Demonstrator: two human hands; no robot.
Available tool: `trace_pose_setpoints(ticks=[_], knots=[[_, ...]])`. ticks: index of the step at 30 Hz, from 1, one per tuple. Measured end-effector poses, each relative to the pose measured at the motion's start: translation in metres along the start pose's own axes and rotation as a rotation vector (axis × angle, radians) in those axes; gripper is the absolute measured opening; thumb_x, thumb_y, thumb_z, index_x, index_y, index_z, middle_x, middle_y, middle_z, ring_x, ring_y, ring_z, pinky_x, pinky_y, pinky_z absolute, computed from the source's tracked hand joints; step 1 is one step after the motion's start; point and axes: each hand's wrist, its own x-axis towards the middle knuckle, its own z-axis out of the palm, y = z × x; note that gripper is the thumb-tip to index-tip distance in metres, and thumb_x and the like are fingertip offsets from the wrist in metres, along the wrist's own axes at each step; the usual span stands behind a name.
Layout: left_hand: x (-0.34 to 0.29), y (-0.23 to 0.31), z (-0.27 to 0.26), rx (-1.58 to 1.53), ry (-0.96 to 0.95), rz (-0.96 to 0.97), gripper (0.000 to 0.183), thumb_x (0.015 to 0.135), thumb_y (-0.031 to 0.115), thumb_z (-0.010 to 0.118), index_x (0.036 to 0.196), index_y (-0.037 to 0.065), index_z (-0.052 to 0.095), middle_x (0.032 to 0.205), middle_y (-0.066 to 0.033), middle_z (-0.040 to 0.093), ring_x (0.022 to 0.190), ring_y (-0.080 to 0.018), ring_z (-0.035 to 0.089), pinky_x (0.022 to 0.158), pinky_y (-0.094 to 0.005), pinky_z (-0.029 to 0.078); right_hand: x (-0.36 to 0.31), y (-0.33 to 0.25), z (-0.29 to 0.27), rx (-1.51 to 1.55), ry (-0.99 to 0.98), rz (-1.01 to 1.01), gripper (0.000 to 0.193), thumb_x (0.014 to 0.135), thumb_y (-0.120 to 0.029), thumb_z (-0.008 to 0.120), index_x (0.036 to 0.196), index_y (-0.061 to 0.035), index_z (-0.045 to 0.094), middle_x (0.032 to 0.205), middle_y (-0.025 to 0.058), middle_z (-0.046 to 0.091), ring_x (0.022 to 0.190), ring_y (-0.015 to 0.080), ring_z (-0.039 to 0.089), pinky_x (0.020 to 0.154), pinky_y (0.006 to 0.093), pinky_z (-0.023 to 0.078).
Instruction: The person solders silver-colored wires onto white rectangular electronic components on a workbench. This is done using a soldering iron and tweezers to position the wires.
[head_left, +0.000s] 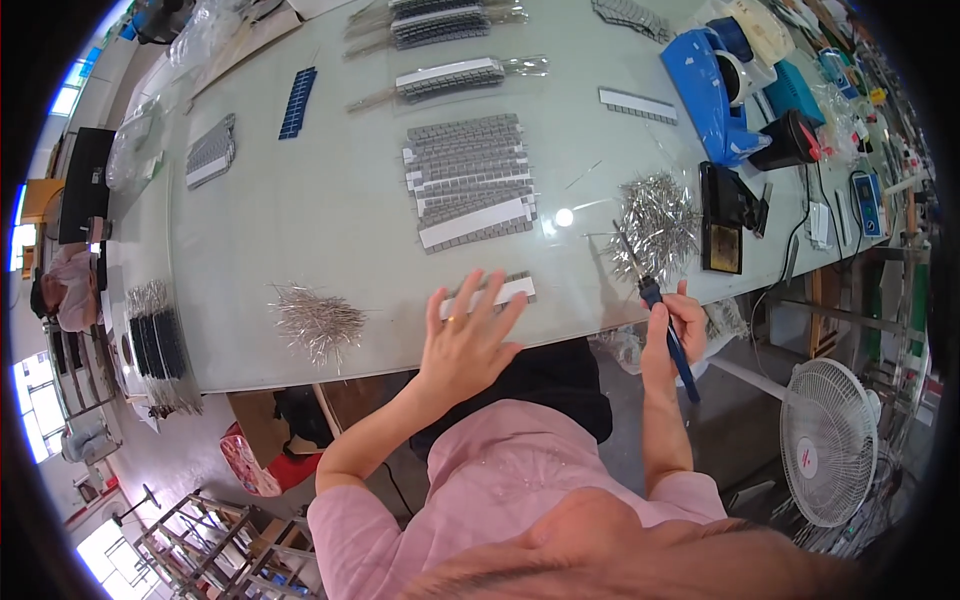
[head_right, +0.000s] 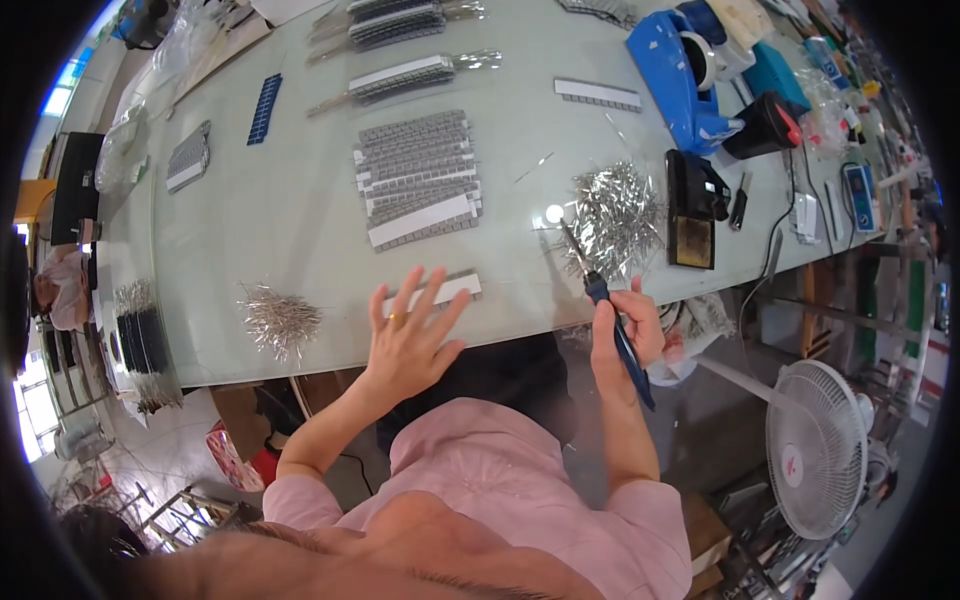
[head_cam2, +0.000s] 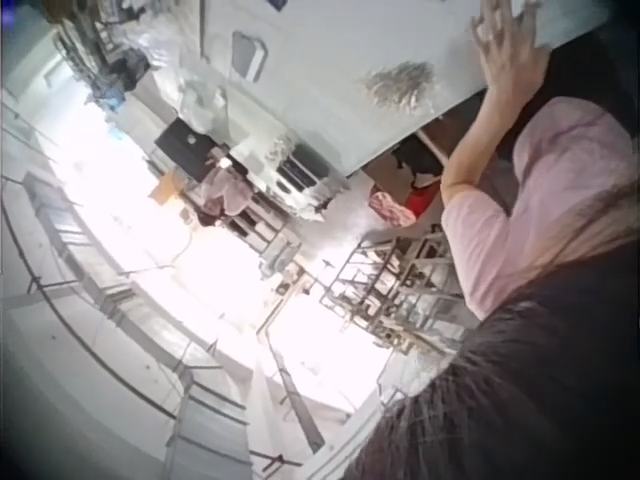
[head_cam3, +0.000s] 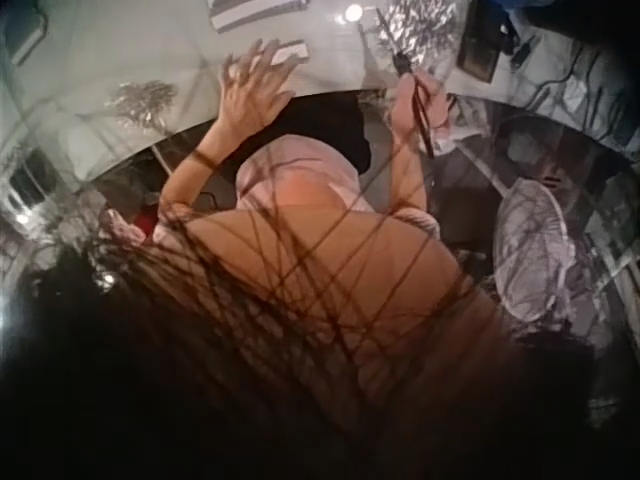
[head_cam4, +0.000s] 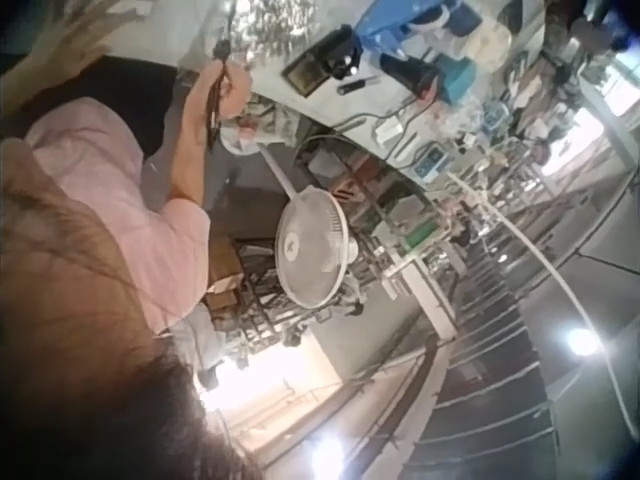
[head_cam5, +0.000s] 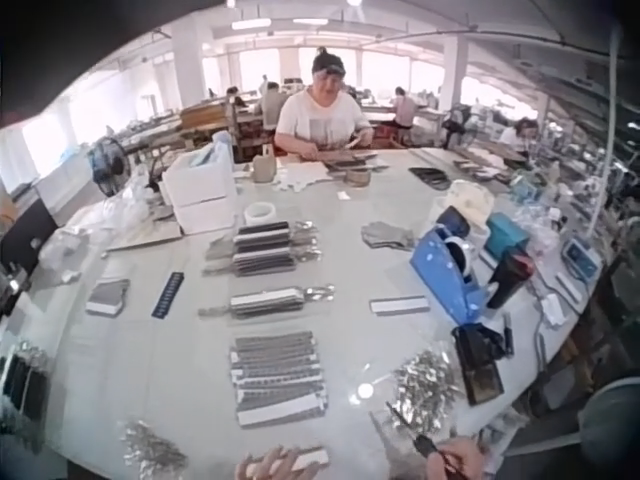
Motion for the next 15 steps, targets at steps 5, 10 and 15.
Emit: trace_pose_setpoints(ticks=[5, 10, 15], knots=[[-0.023, -0.017, 0.001, -0.007, -0.083, -0.027, 0.063, 0.082, 0.034, 0.071, 0.141, 0.02, 0.051, 0.152, -0.0108, 0.038, 0.143, -0.0289, 0.032, 0.112, -0.0551, 0.018, -0.005, -0.014, -0.016, 0.006, -0.295, 0.05, 0.013, 0.078, 0.001, 0.071, 0.085, -0.0014, 0.06, 0.078, 0.0097, 0.065, 0.072, 0.0189, 0.064, 0.103, 0.0481, 0.046], [-0.022, -0.02, -0.001, 0.017, -0.071, 0.013, 0.063, 0.082, 0.037, 0.071, 0.14, 0.022, 0.052, 0.151, -0.0081, 0.04, 0.141, -0.0255, 0.034, 0.111, -0.0533, 0.023, -0.02, -0.021, -0.014, -0.016, -0.365, 0.087, 0.011, 0.077, -0.001, 0.072, 0.084, -0.0017, 0.064, 0.077, 0.0101, 0.067, 0.073, 0.0218, 0.067, 0.1, 0.0478, 0.048], [-0.021, -0.012, -0.003, -0.022, -0.041, -0.032, 0.062, 0.083, 0.037, 0.071, 0.14, 0.021, 0.051, 0.151, -0.0081, 0.039, 0.141, -0.0254, 0.034, 0.111, -0.0538, 0.022, -0.017, -0.024, -0.01, -0.025, -0.37, 0.077, 0.011, 0.077, -0.001, 0.072, 0.084, -0.0018, 0.063, 0.077, 0.0099, 0.067, 0.072, 0.0215, 0.066, 0.1, 0.0477, 0.049]])
